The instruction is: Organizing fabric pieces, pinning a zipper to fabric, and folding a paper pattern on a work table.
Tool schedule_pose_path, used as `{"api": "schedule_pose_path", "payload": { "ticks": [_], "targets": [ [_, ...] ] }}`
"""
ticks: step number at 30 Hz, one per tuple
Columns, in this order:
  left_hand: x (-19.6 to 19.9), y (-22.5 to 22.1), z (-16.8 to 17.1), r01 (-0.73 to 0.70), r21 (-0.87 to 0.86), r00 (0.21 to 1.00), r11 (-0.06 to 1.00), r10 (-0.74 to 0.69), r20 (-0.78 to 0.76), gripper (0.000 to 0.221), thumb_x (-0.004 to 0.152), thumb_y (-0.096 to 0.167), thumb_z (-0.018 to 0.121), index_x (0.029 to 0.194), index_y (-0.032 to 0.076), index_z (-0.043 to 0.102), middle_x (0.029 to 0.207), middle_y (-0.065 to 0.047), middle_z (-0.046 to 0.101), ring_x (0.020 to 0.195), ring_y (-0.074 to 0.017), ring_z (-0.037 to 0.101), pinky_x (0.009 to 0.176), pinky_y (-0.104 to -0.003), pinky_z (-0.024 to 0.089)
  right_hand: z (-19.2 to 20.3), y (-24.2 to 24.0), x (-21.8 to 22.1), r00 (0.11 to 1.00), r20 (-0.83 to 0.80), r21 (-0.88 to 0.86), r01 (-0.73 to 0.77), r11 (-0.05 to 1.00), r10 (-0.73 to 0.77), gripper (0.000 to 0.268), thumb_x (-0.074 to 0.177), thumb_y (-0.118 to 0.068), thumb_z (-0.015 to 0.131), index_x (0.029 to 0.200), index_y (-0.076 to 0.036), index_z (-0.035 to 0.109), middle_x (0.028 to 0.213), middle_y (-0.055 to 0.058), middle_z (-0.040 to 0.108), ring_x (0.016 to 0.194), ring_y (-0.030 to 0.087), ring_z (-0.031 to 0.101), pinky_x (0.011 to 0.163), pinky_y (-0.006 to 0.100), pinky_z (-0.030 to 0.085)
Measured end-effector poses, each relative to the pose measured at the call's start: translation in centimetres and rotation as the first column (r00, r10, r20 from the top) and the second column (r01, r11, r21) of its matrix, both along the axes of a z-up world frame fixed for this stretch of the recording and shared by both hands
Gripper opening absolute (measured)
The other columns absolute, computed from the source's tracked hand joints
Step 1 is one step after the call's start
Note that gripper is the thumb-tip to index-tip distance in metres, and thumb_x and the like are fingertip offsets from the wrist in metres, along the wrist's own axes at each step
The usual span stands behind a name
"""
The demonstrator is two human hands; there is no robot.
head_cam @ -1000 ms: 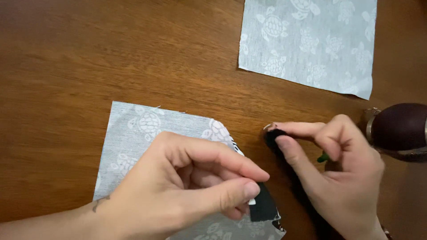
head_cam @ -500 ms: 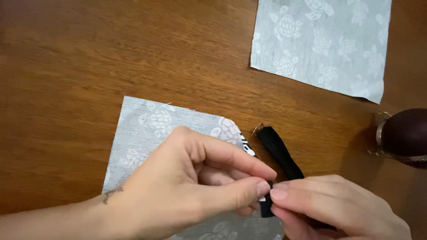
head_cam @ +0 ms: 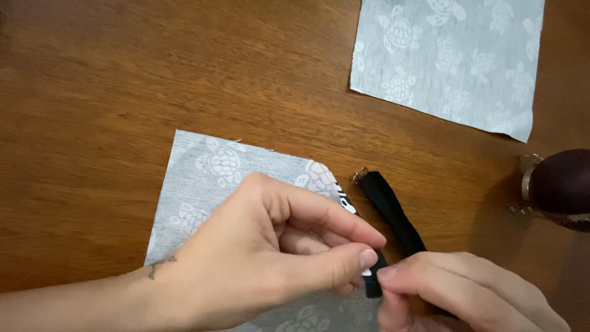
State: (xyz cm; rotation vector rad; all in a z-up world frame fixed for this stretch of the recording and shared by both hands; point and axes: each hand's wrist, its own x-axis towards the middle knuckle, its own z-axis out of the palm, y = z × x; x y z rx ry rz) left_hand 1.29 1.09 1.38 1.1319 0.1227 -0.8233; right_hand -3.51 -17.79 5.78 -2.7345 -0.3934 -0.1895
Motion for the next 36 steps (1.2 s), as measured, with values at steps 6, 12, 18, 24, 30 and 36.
{"api": "schedule_pose_path", "payload": {
  "ticks": [6,12,18,24,30,36],
  "targets": [
    [0.2,0.0,0.4,0.022,0.062,0.999,0.998,-0.019,-0.044,0.019,0.078,0.013,0.083,0.092,0.005,0.092,0.061,-0.011,0.083,0.057,-0.0083,0.077,0.056,-0.019,0.061,0.0,-0.9,-0.5,0.998,-0.017,-0.085,0.056,0.995,-0.058,0.016,0.082,-0.007,0.074,0.084,-0.023,0.076,0.081,-0.006,0.075,0.059,0.002,0.067,0.057,0.018,0.050],
    [-0.2,0.0,-0.2,0.020,-0.027,0.999,0.999,-0.019,0.035,0.015,0.082,0.011,0.081,0.093,0.005,0.089,0.068,-0.007,0.082,0.058,-0.0043,0.072,0.054,-0.017,0.059,-0.2,-4.5,1.6,0.972,-0.153,0.103,-0.164,0.981,0.178,0.016,0.080,-0.023,0.073,0.095,-0.018,0.077,0.089,-0.007,0.080,0.067,-0.004,0.076,0.067,0.009,0.051],
    [-0.9,0.0,-1.0,0.138,0.222,0.908,0.965,-0.212,0.360,0.012,0.074,0.027,0.090,0.080,0.022,0.081,0.064,0.009,0.073,0.061,0.0027,0.069,0.061,-0.012,0.065,-1.9,-2.8,2.6,0.994,-0.101,0.577,0.028,0.816,0.037,0.044,0.084,0.007,0.058,0.081,-0.016,0.020,0.080,0.022,0.066,0.069,0.025,0.070,0.072,0.029,0.056],
    [-1.0,0.3,-1.5,0.293,0.567,0.719,0.770,-0.569,0.400,0.023,0.078,0.022,0.072,0.098,0.033,0.076,0.069,0.012,0.076,0.064,0.0002,0.077,0.064,-0.018,0.061,-1.8,-2.9,5.1,0.954,-0.248,0.894,0.158,0.419,0.170,0.022,0.090,-0.005,0.045,0.086,-0.015,0.027,0.078,0.009,0.039,0.071,0.021,0.039,0.067,0.033,0.039],
    [0.1,1.1,0.0,0.165,0.515,0.631,0.841,-0.491,0.601,0.034,0.077,0.020,0.063,0.107,0.029,0.076,0.074,0.004,0.078,0.067,-0.0150,0.076,0.067,-0.029,0.057,0.0,3.0,8.2,0.947,-0.040,0.780,-0.170,0.602,0.319,0.026,0.106,0.003,0.035,0.092,-0.015,0.022,0.078,0.014,0.047,0.071,0.021,0.044,0.068,0.031,0.045],
    [-0.2,2.5,0.6,0.140,0.415,0.721,0.899,-0.380,0.580,0.030,0.073,0.023,0.072,0.100,0.034,0.077,0.070,0.005,0.069,0.066,-0.0084,0.065,0.066,-0.025,0.053,1.4,12.3,12.7,0.823,0.103,0.348,-0.556,0.755,0.559,0.011,0.110,-0.012,0.054,0.099,-0.010,0.052,0.088,0.002,0.041,0.077,0.016,0.047,0.075,0.031,0.040]
  ]
}}
